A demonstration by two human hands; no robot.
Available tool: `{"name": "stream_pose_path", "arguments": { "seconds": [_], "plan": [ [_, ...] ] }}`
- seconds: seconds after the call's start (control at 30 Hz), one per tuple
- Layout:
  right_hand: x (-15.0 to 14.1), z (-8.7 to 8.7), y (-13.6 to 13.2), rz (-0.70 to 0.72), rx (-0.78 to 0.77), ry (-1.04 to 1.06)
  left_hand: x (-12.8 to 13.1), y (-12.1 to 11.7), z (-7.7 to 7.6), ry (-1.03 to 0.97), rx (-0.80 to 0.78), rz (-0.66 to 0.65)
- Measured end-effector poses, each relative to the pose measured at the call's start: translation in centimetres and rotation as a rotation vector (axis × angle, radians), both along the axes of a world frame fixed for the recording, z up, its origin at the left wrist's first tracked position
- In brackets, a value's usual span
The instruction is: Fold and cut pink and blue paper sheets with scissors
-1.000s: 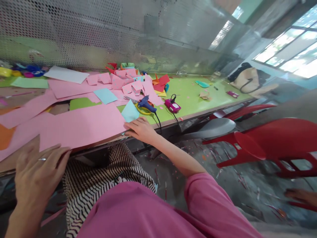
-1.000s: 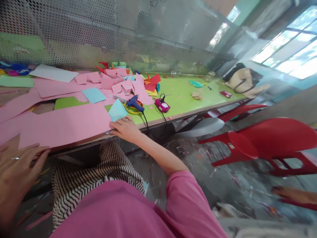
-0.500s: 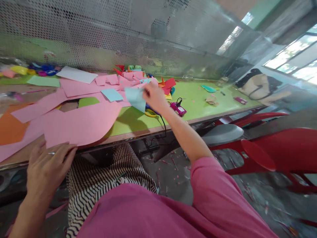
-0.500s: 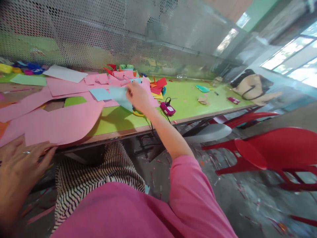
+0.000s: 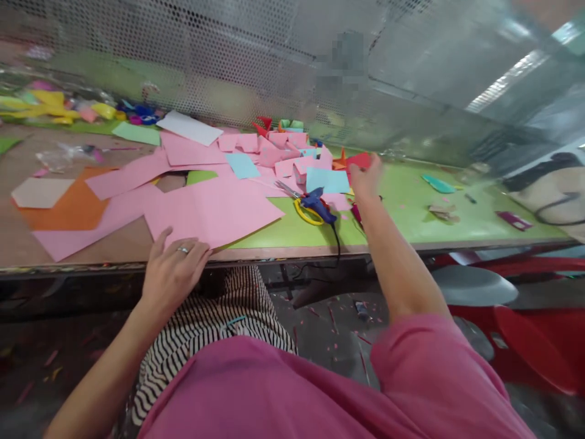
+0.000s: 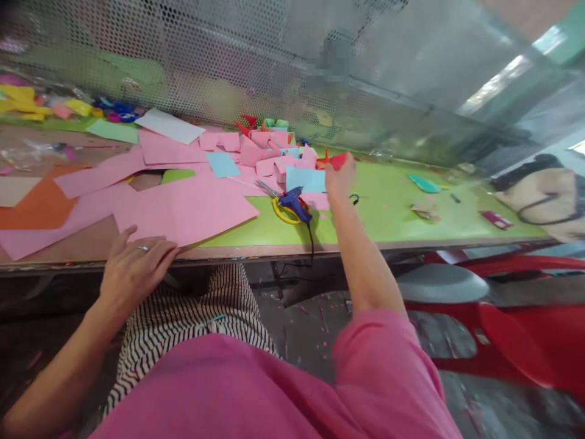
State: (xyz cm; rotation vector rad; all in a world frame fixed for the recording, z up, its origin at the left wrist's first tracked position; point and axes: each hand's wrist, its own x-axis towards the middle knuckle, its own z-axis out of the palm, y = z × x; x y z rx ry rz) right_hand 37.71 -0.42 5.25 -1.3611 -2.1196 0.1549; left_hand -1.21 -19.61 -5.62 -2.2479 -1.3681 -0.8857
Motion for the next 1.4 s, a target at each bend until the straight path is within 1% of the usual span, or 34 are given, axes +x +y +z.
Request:
{"name": "stream_pose_path", "arguments": {
  "seconds": [0.07, 0.1, 0.13, 0.17, 0.2, 0.23, 0.27, 0.33, 0.4, 0.47, 0.53, 0.6, 0.73, 0.8, 0.83, 0.9, 0.97, 1.07, 1.13, 1.23, 1.3, 1.4],
  "plan": [
    [-3.1, -2.0, -2.5, 0.033, -0.008, -0.002, 1.5, 0.1, 0.4, -0.02, -0.017, 0.027],
    [-5.0, -3.1, -4.1, 0.092, -0.032, -0.021, 2.3, 0.1, 0.6, -0.036, -0.026, 0.044],
    [-6.9, -4.3, -5.9, 0.214, -0.081, -0.081, 3.1, 0.0, 0.9, -0.048, -0.029, 0.039],
    [-8.8, -5.4, -7.8, 0.396, -0.117, -0.232, 3.6, -0.2, 1.1, -0.059, -0.036, 0.004],
    [-10.5, -6.3, -9.5, 0.518, -0.108, -0.345, 4.0, -0.4, 1.3, -0.078, -0.043, -0.038],
    [-11.8, -7.1, -11.1, 0.58, -0.08, -0.417, 4.0, -0.7, 1.4, -0.088, -0.047, -0.085],
    [-12.7, -7.7, -12.4, 0.582, -0.032, -0.459, 3.8, -1.1, 1.5, -0.09, -0.05, -0.124],
    [-13.4, -8.5, -14.2, 0.525, 0.08, -0.504, 2.4, -1.9, 1.3, -0.043, -0.072, -0.168],
    [-13.2, -8.9, -15.2, 0.483, 0.188, -0.506, 0.5, -2.7, 0.9, 0.045, -0.117, -0.161],
    [-12.8, -9.1, -15.9, 0.464, 0.263, -0.481, -1.4, -3.2, 0.2, 0.105, -0.15, -0.131],
    [-12.3, -9.2, -16.5, 0.451, 0.284, -0.45, -2.5, -3.4, -0.3, 0.131, -0.152, -0.119],
    [-11.9, -9.2, -16.8, 0.437, 0.262, -0.416, -2.7, -3.2, -0.7, 0.126, -0.133, -0.131],
    [-10.6, -9.0, -16.3, 0.46, 0.18, -0.311, -1.4, -2.4, -1.1, 0.056, -0.075, -0.182],
    [-9.8, -8.6, -15.8, 0.489, 0.093, -0.224, -0.8, -2.0, -1.2, 0.01, -0.06, -0.185],
    [-9.5, -8.4, -15.6, 0.48, 0.037, -0.168, -0.6, -1.9, -1.2, -0.024, -0.056, -0.172],
    [-9.2, -7.8, -15.3, 0.403, -0.084, -0.062, -0.6, -1.6, -1.1, -0.108, -0.059, -0.118],
    [-9.3, -7.3, -15.0, 0.281, -0.19, 0.01, -1.0, -1.4, -0.9, -0.187, -0.087, -0.038],
    [-9.9, -6.7, -14.7, 0.15, -0.278, 0.06, -1.8, -1.2, -0.6, -0.234, -0.177, 0.076],
    [-10.5, -6.6, -14.5, 0.103, -0.283, 0.074, -2.0, -1.1, -0.6, -0.257, -0.225, 0.14],
    [-11.2, -6.6, -14.1, 0.039, -0.271, 0.038, -1.8, -0.7, -0.7, -0.302, -0.261, 0.234],
    [-11.5, -6.6, -13.9, -0.001, -0.263, -0.007, -1.7, -0.3, -0.7, -0.326, -0.292, 0.263],
    [-11.5, -6.7, -13.3, -0.026, -0.262, -0.053, -1.9, 0.4, -0.7, -0.346, -0.319, 0.271]
  ]
}}
